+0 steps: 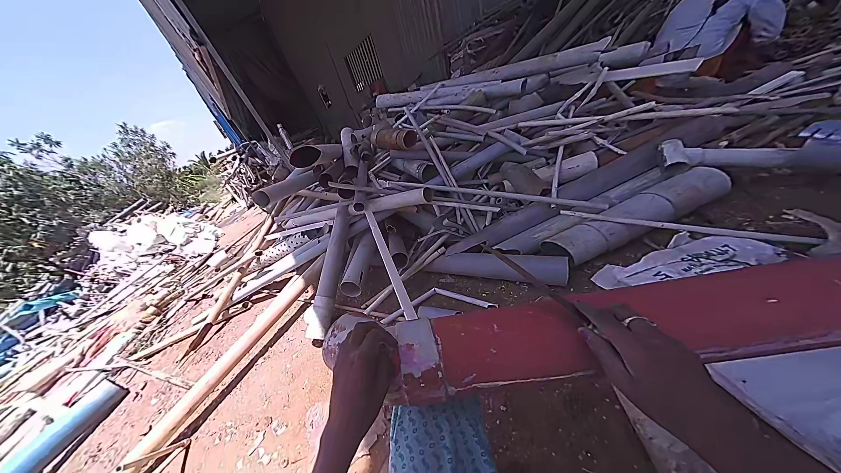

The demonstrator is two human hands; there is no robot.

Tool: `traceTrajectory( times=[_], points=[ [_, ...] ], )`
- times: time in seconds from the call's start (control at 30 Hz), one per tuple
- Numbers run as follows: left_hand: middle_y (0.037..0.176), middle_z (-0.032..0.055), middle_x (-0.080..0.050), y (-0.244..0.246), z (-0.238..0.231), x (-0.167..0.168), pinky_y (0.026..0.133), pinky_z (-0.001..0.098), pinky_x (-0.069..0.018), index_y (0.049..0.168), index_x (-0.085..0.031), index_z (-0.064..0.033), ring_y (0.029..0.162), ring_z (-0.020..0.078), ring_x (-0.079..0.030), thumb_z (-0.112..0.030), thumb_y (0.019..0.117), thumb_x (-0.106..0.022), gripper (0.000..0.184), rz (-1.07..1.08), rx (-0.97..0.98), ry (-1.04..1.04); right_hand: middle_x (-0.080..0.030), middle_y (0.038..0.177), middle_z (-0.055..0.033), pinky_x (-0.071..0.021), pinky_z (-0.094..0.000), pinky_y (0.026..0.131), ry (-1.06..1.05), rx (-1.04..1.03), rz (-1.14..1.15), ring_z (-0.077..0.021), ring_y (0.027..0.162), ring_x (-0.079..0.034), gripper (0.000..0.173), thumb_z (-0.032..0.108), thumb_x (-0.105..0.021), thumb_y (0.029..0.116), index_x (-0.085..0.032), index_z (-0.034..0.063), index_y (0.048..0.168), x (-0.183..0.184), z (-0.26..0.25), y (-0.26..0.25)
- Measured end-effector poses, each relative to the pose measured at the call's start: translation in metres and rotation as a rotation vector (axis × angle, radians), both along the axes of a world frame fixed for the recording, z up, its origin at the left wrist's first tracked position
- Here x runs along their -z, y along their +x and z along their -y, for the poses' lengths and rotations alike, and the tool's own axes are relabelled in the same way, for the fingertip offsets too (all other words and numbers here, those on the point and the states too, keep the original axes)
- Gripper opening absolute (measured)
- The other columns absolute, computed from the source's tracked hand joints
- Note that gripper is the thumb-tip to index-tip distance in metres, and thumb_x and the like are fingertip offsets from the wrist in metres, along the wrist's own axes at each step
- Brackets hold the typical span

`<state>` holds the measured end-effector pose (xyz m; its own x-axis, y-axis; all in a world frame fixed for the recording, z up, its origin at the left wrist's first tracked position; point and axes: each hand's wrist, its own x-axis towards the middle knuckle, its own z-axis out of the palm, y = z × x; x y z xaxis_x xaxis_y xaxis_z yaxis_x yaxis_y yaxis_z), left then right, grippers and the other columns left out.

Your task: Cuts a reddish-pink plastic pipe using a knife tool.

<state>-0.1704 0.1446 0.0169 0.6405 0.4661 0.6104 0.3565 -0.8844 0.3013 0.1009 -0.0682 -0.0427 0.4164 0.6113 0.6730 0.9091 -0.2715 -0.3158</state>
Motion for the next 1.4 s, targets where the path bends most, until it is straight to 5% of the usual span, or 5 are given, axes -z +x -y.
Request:
traceTrajectory(
  times=[0.47,0.77,0.97,1.1,1.4],
  points=[
    [0.105,0.0232,-0.065,0.011,-0.003,-0.007,0.092,0.0607,-0.0423,0.09,-0.068,0.0028,0.108,0.043,-0.061,-0.009,0.0929,-0.044,0.027,-0.129,-0.026,-0.085,-0.064,0.102,-0.0332,-0.051,-0.0607,0.059,-0.021,-0.001,-0.007,-0.0516,0.076,-0.066,0.049,0.025,-0.041,0.1013,-0.065,-0.0064,0.13,-0.004,0.003,-0.003],
    [0.094,0.008,-0.074,-0.024,0.003,0.037,0.099,0.0181,-0.0471,0.087,-0.069,-0.0029,0.108,0.007,-0.066,-0.009,0.0904,-0.058,0.013,0.461,0.021,0.081,-0.064,0.103,-0.0354,-0.0504,-0.062,0.06,-0.02,-0.002,0.011,-0.0539,0.077,-0.065,0.05,0.027,-0.04,0.1015,-0.065,-0.0066,0.129,-0.003,0.003,-0.001],
    [0.105,0.008,-0.067,-0.02,0.025,0.057,0.1,0.0254,-0.0438,0.103,-0.074,-0.0183,0.113,0.0157,-0.061,-0.023,0.0938,-0.064,0.015,0.291,-0.007,0.194,-0.065,0.103,-0.0344,-0.0506,-0.0608,0.06,-0.022,0.013,0.041,-0.0527,0.076,-0.065,0.051,0.029,-0.039,0.1023,-0.065,-0.0066,0.129,0.0,0.002,0.0],
    [0.102,0.0069,-0.065,-0.013,0.029,0.059,0.095,0.0304,-0.0411,0.097,-0.074,-0.0229,0.109,0.0183,-0.059,-0.031,0.0941,-0.065,0.012,0.255,-0.075,0.216,-0.064,0.105,-0.035,-0.0508,-0.0617,0.06,-0.034,0.027,0.036,-0.0537,0.077,-0.065,0.051,0.028,-0.04,0.1023,-0.064,-0.0069,0.129,0.0,0.002,-0.001],
    [0.101,0.0101,-0.066,-0.005,0.038,0.055,0.094,0.038,-0.0408,0.088,-0.069,-0.0161,0.105,0.0251,-0.06,-0.028,0.0886,-0.06,0.015,0.218,-0.164,0.216,-0.065,0.1,-0.0335,-0.0502,-0.06,0.058,-0.015,0.024,0.041,-0.0518,0.075,-0.065,0.051,0.03,-0.039,0.1025,-0.065,-0.005,0.13,0.003,0.002,-0.001]
  ],
)
